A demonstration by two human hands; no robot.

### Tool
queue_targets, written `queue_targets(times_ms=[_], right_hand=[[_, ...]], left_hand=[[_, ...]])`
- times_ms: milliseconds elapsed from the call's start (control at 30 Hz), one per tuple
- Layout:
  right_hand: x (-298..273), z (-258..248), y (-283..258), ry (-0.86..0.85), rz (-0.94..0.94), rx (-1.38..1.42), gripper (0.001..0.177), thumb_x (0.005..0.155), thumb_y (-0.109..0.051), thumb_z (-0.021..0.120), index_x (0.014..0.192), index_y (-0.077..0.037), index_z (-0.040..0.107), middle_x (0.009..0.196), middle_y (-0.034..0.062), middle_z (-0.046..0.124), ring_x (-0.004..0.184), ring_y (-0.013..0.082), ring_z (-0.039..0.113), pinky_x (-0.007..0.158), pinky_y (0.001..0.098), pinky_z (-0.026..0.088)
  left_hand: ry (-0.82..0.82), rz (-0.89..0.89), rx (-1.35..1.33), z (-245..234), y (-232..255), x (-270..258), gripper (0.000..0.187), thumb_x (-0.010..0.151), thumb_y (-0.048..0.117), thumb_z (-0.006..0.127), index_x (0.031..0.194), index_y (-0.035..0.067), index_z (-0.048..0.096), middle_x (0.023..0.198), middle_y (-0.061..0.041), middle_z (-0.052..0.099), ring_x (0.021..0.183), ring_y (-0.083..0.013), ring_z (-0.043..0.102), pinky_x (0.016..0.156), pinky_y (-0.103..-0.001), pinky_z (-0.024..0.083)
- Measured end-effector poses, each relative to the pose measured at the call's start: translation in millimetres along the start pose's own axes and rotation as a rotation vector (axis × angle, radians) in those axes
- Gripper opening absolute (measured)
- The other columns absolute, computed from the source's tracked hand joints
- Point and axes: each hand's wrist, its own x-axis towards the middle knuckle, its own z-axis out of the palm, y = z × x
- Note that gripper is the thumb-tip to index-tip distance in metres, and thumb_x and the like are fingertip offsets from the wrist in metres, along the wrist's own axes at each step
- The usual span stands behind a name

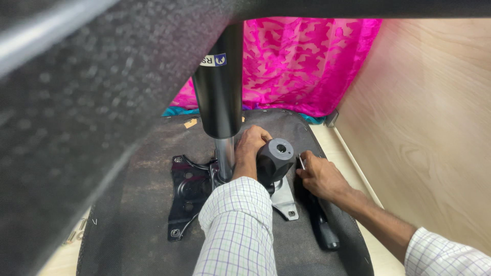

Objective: The person uses a screwdriver to loosen and remove screws from the base of an office chair. They detach the central gas lift column and then remove the seat cushion and plastic frame components, placing them on the table.

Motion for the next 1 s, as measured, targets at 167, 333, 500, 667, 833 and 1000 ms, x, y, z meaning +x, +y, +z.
queue_targets(times_ms=[167, 333, 500, 667, 833, 1000], right_hand=[[16.2, -7.6, -2.1, 0.041, 0.174, 0.525, 0.033, 0.092, -0.018, 0.058, 0.121, -0.004, 0.063, 0.093, 0.012, 0.07, 0.082, 0.0275, 0.072, 0.076, 0.0467, 0.059], [41.7, -20.5, -14.0, 0.119, 0.117, 0.305, 0.052, 0.083, -0.027, 0.078, 0.129, -0.013, 0.057, 0.096, 0.0126, 0.07, 0.087, 0.0264, 0.07, 0.081, 0.0451, 0.058], [53.6, 3.2, -8.1, 0.106, -0.189, 0.051, 0.035, 0.082, -0.013, 0.073, 0.114, -0.003, 0.064, 0.103, 0.0194, 0.073, 0.1, 0.0373, 0.069, 0.088, 0.048, 0.054], [58.5, 17.3, 8.5, 0.078, -0.148, 0.072, 0.046, 0.078, 0.0, 0.067, 0.124, -0.003, 0.061, 0.111, 0.0213, 0.073, 0.109, 0.0388, 0.068, 0.092, 0.0487, 0.054], [38.1, 7.6, 5.0, 0.039, -0.094, 0.104, 0.03, 0.093, -0.016, 0.067, 0.121, -0.005, 0.065, 0.109, 0.0203, 0.075, 0.103, 0.0362, 0.072, 0.09, 0.0473, 0.055], [4.4, -19.9, -10.4, 0.11, -0.035, 0.242, 0.032, 0.097, -0.033, 0.068, 0.116, -0.007, 0.068, 0.09, 0.0141, 0.075, 0.081, 0.0242, 0.071, 0.077, 0.0432, 0.053]], left_hand=[[0.06, 0.054, -0.057, -0.6, -1.3, -4.1, 0.023, 0.067, 0.018, 0.088, 0.09, 0.02, 0.084, 0.097, -0.005, 0.081, 0.094, -0.0211, 0.077, 0.088, -0.035, 0.059], [0.088, 0.083, -0.054, -0.1, -2.8, -6.4, 0.022, 0.066, 0.017, 0.089, 0.087, 0.019, 0.084, 0.093, -0.006, 0.08, 0.09, -0.021, 0.077, 0.084, -0.034, 0.059], [0.212, 0.096, -0.071, 8.6, -8.1, 0.0, 0.014, 0.068, 0.015, 0.086, 0.082, 0.018, 0.084, 0.088, -0.008, 0.079, 0.083, -0.0235, 0.076, 0.077, -0.033, 0.06], [0.307, 0.167, -0.2, 11.4, -15.8, 6.8, 0.014, 0.069, 0.016, 0.087, 0.082, 0.012, 0.083, 0.08, -0.008, 0.078, 0.075, -0.0197, 0.074, 0.072, -0.031, 0.057], [0.349, 0.138, -0.672, 14.5, -9.5, 0.7, 0.019, 0.077, 0.016, 0.082, 0.091, 0.003, 0.079, 0.08, -0.003, 0.071, 0.072, -0.0122, 0.066, 0.065, -0.027, 0.053], [0.433, 0.204, -0.804, 7.6, 2.9, -54.0, 0.029, 0.092, 0.026, 0.07, 0.106, 0.001, 0.074, 0.086, -0.009, 0.067, 0.076, -0.0171, 0.061, 0.068, -0.032, 0.05]])
